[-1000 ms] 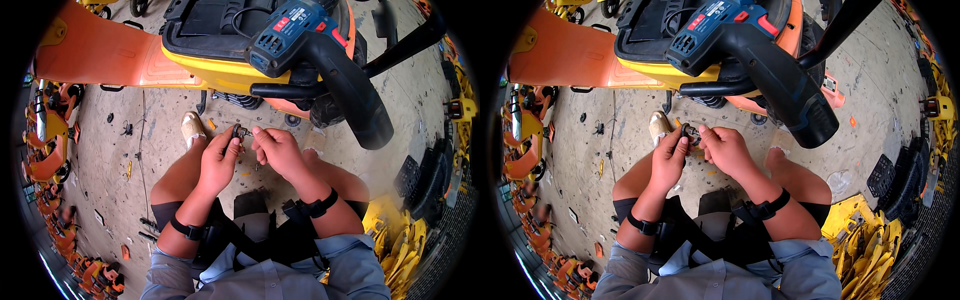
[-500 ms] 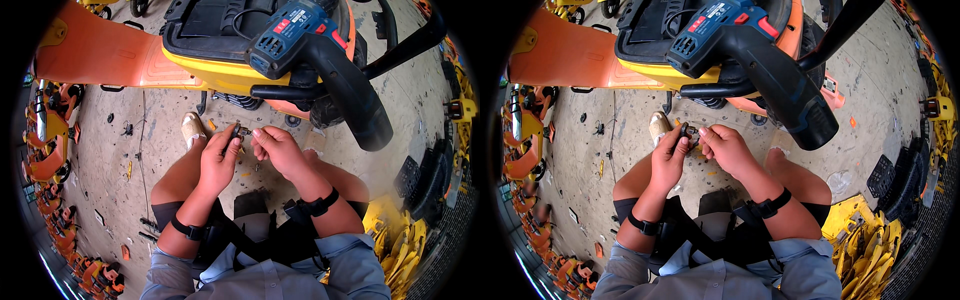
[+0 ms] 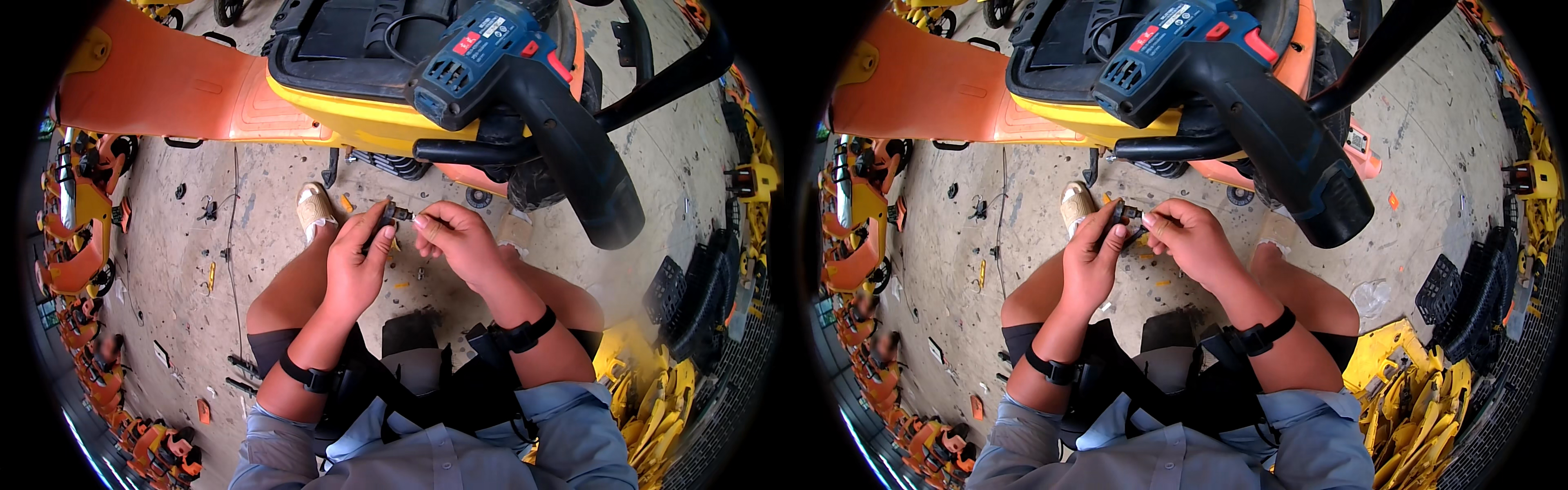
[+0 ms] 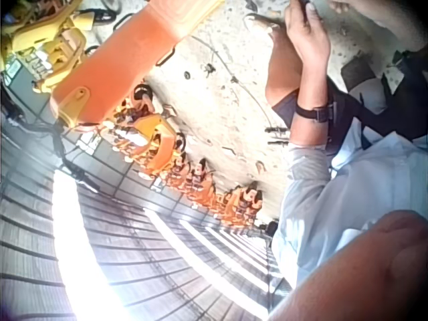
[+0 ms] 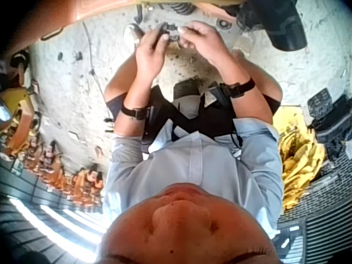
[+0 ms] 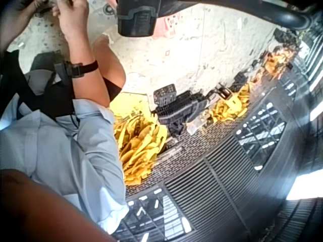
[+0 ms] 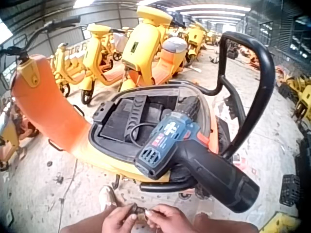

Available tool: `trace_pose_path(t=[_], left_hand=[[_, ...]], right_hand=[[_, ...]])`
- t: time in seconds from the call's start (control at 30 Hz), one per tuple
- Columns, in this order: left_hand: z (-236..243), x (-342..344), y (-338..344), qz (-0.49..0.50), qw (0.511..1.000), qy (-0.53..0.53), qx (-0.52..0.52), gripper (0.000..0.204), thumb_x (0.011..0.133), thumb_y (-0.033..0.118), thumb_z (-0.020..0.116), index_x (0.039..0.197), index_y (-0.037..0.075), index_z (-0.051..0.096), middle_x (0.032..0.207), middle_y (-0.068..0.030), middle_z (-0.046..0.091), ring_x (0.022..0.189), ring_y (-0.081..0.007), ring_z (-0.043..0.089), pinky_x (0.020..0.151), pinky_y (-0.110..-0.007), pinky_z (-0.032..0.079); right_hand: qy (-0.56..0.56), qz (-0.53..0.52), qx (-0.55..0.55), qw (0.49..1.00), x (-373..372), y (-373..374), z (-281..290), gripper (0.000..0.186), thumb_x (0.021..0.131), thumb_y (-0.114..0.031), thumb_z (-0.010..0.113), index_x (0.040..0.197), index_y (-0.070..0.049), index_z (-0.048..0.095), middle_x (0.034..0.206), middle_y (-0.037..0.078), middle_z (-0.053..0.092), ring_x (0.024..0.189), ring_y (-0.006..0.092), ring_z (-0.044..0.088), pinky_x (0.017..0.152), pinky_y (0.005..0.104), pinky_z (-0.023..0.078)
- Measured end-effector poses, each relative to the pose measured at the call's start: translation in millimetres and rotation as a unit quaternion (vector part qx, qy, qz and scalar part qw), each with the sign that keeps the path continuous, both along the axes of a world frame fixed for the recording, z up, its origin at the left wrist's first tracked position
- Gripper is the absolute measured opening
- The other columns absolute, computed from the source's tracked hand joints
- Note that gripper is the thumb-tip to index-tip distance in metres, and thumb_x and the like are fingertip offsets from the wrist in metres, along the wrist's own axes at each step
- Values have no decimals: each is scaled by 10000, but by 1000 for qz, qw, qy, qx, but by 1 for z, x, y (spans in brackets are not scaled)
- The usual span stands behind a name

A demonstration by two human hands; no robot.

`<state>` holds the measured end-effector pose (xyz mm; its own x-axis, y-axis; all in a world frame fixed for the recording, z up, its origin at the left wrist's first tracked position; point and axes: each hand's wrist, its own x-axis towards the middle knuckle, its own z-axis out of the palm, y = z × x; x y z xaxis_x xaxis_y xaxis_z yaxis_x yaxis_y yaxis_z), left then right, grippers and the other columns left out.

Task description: The person works on scooter components in a warehouse, using a power drill to handle small parts and manually manipulating cables and mechanical assemblies at a workbench.

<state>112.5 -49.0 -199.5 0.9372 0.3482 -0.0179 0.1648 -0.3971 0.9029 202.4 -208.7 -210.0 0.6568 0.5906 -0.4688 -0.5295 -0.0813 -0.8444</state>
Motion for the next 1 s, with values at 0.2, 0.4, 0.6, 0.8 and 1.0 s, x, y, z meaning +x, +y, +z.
trace_pose_path(t=[0.2,0.4,0.6,0.8,1.0], left_hand=[[1,-1,1,-2,1000,6,-17,360,968,94,634,1315,3,595,988,-99,639,855,-150,605,761,-270,502],[-1,-3,1,4,999,8,-43,366,969,99,638,1319,3,593,974,-84,629,843,-134,594,753,-264,501],[-2,-3,1,8,998,14,-55,366,971,103,639,1318,-1,593,974,-81,626,841,-129,595,754,-261,502],[0,-3,2,10,998,13,-59,367,972,104,637,1321,1,591,992,-82,628,856,-130,597,758,-261,502],[-3,-3,3,4,998,1,-63,370,970,100,635,1324,4,589,1011,-84,630,885,-137,598,784,-262,499]], right_hand=[[-21,11,2,1000,0,-1,0,169,1014,-197,587,980,-36,626,793,11,633,720,82,570,666,233,470],[-65,1,0,998,-3,0,-1,134,992,-140,617,984,-6,614,821,25,634,753,94,588,692,242,479],[-96,-21,7,995,-7,1,-10,113,965,-81,644,1008,17,607,859,46,649,779,95,603,712,253,491],[-100,-14,-6,995,-5,2,-1,141,986,-141,626,979,0,627,833,49,665,761,103,617,686,246,476],[-23,1,15,1000,-1,0,2,269,1022,-249,565,917,-16,646,758,42,650,693,115,610,640,249,462]])
